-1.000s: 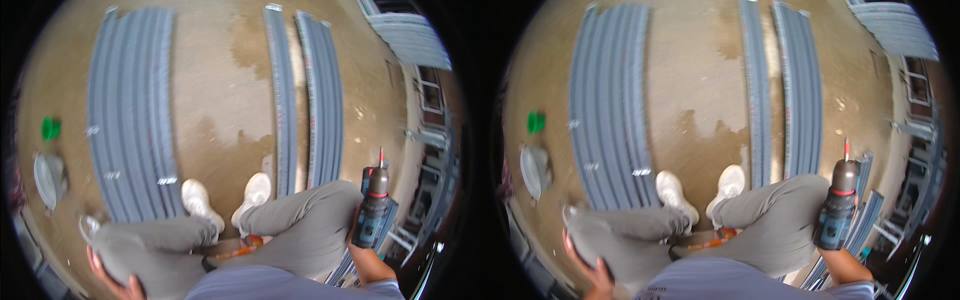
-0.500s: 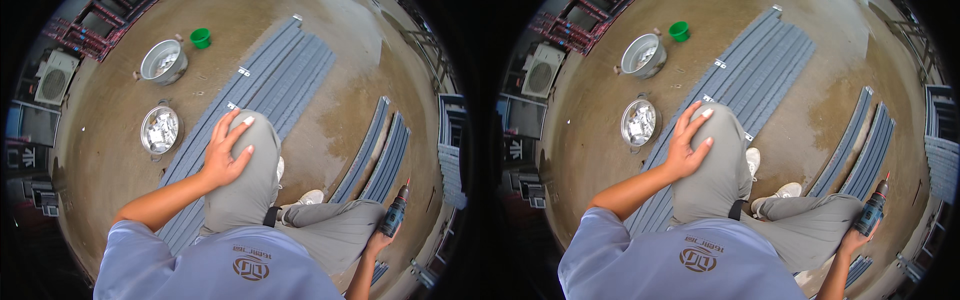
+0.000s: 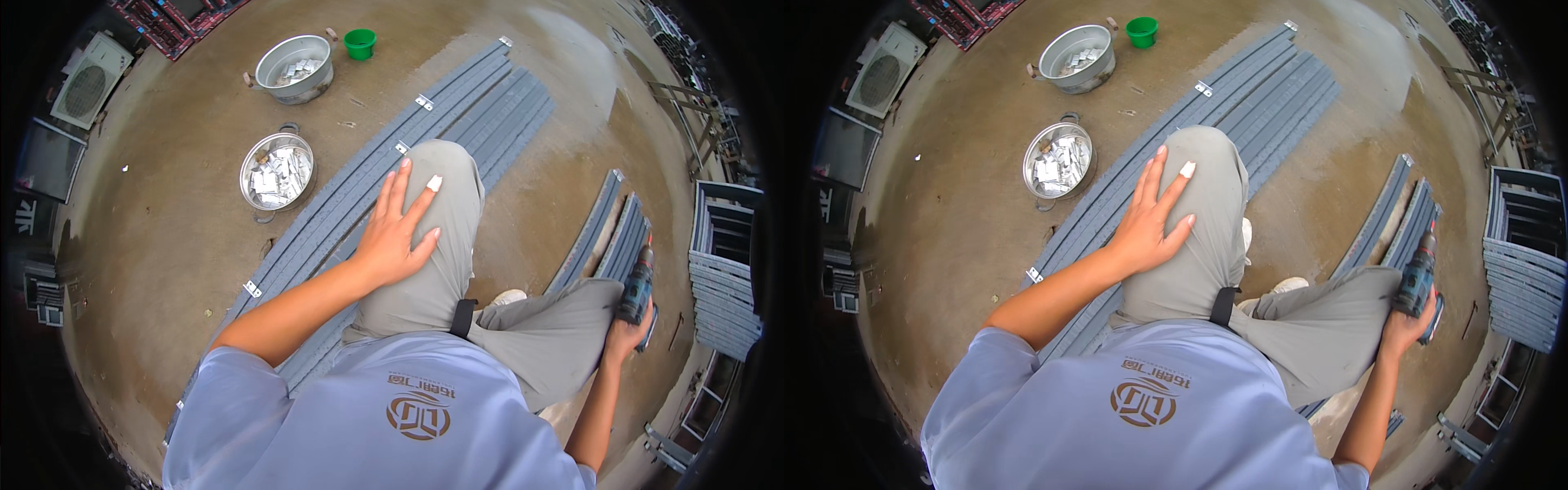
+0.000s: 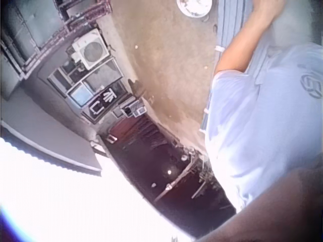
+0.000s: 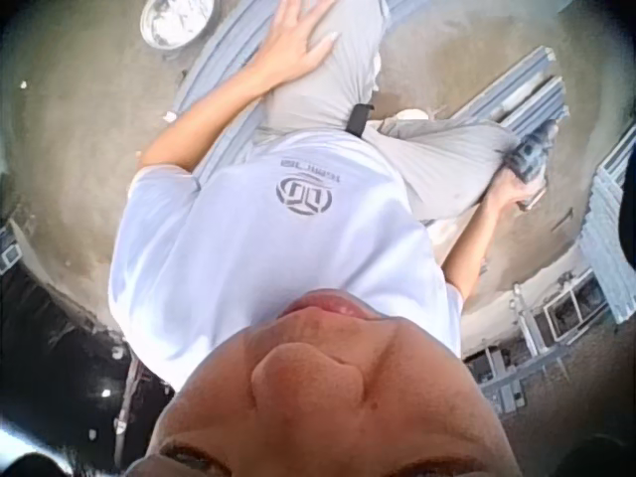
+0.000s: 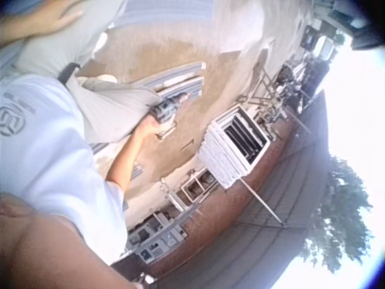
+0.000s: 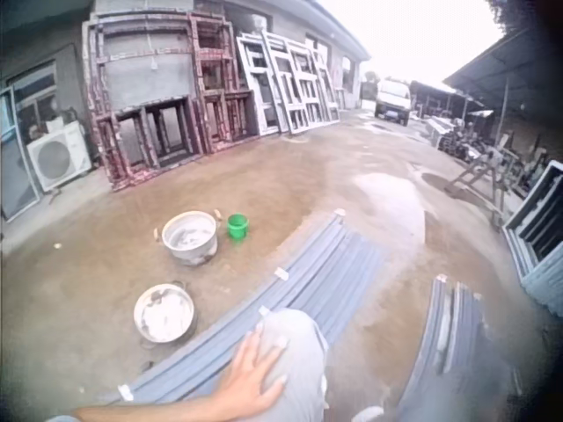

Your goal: The person uses a cordless drill to attach metal brackets to long metal bars laid on the floor. They repeatedly pick up brackets and screws, position them on the bars, and drive screws to secure them.

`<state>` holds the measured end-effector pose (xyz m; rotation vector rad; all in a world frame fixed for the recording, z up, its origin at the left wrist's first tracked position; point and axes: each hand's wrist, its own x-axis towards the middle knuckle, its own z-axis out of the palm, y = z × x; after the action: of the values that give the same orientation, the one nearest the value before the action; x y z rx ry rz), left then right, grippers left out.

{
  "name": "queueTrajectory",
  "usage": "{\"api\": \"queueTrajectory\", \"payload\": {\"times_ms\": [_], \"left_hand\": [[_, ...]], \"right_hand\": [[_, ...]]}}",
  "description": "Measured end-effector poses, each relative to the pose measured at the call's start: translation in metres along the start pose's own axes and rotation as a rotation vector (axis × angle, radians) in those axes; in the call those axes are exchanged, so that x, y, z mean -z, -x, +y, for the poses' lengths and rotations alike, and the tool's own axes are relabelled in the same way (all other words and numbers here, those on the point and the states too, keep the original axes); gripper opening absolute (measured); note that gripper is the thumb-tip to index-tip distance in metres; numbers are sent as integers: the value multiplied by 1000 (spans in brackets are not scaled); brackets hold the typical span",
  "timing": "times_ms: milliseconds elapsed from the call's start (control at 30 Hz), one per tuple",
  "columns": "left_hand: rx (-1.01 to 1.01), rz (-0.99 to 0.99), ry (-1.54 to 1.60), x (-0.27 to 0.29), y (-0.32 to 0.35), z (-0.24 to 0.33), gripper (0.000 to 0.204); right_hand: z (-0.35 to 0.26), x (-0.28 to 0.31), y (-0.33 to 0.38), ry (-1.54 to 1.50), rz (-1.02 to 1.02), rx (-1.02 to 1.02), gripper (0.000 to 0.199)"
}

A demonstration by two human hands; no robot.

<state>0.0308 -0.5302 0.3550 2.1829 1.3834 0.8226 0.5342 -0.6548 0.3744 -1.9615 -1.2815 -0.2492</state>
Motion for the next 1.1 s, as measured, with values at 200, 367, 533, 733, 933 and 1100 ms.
{"api": "queueTrajectory", "payload": {"times_ms": [200,367,533,733,933,1100], "left_hand": [[46,-137,30,14,54,4,77],[19,-82,158,16,84,-11,82],[35,-41,117,27,94,-5,85],[76,-82,175,47,111,16,89],[305,64,61,48,130,31,98],[510,97,22,47,139,23,106]], "right_hand": [[-61,16,-2,36,13,65,48],[-99,39,6,89,37,177,41],[-89,36,13,75,53,171,38],[-57,-7,17,-90,45,36,26],[4,-79,25,-333,-26,-229,33],[44,-134,52,-511,-272,-613,21]]}}
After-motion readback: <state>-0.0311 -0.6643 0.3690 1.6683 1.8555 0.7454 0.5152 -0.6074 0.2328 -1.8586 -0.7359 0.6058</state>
